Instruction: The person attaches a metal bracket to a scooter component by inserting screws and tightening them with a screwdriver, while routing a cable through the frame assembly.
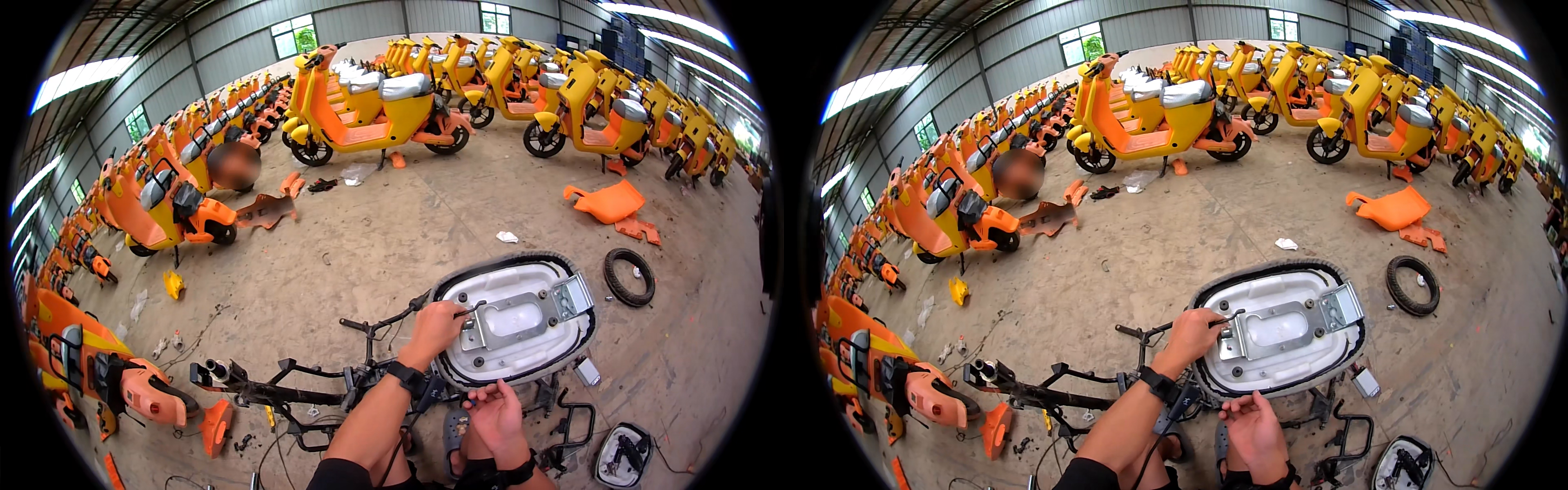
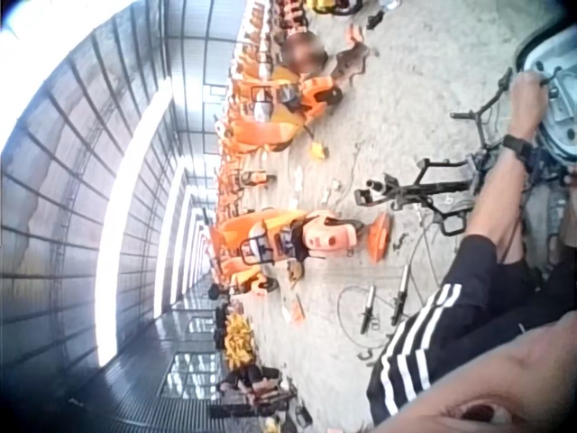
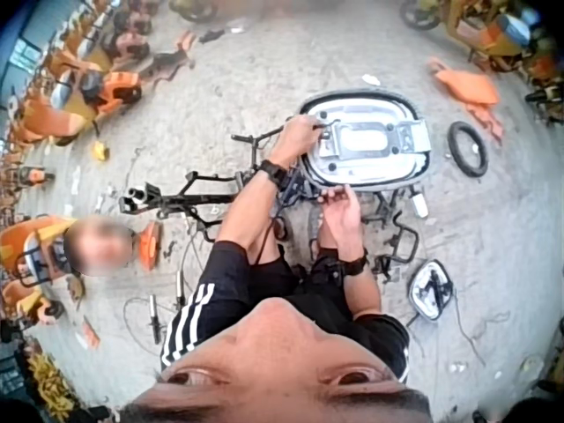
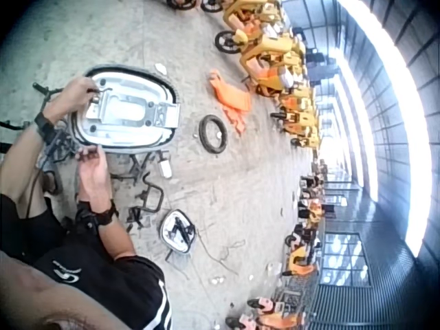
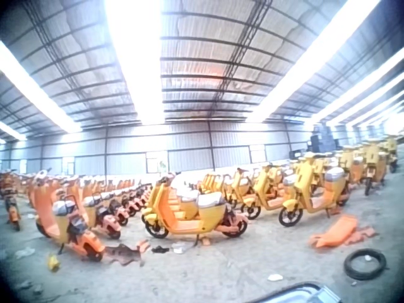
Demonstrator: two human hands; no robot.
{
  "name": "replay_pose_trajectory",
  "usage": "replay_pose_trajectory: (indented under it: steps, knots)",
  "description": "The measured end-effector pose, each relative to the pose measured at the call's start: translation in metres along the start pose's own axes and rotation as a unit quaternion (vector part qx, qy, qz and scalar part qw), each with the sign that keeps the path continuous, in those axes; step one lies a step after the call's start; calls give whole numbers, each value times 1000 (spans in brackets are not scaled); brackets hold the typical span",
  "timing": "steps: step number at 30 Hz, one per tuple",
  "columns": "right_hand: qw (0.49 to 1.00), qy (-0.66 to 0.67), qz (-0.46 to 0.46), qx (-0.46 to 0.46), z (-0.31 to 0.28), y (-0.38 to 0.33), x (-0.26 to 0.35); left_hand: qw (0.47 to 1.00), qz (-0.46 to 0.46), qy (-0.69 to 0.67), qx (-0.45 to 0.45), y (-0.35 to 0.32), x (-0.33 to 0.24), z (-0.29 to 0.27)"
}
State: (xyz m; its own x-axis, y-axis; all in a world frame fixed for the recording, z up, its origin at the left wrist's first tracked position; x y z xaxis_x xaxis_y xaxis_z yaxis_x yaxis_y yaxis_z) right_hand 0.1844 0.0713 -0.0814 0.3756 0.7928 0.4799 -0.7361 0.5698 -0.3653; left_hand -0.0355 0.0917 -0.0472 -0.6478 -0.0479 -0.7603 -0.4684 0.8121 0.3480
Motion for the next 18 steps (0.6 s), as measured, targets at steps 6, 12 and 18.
replay_pose_trajectory:
  steps: [6,12,18]
  knots:
    - [1000,1,1,1,-2,0,-2,1000,-5,2,-11,-4,-6,2]
    - [1000,4,2,-7,-1,-1,-1,1000,23,-4,3,-2,-7,-2]
    - [1000,2,-3,-4,-1,0,-2,1000,2,11,-21,-2,-9,0]
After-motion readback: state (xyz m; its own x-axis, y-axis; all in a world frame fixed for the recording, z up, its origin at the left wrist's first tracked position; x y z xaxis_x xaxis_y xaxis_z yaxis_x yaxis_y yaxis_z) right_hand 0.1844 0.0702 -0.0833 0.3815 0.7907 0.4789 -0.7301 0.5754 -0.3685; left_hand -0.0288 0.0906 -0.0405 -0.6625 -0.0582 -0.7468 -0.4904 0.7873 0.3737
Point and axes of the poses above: each hand's wrist, its own y-axis towards the middle knuckle, its own z-axis out of the palm, x = y × z, the point moved 1 cm from there along y, towards the middle knuckle, and after that the axes turned 12 degrees about -y, right-handed, at the moved point
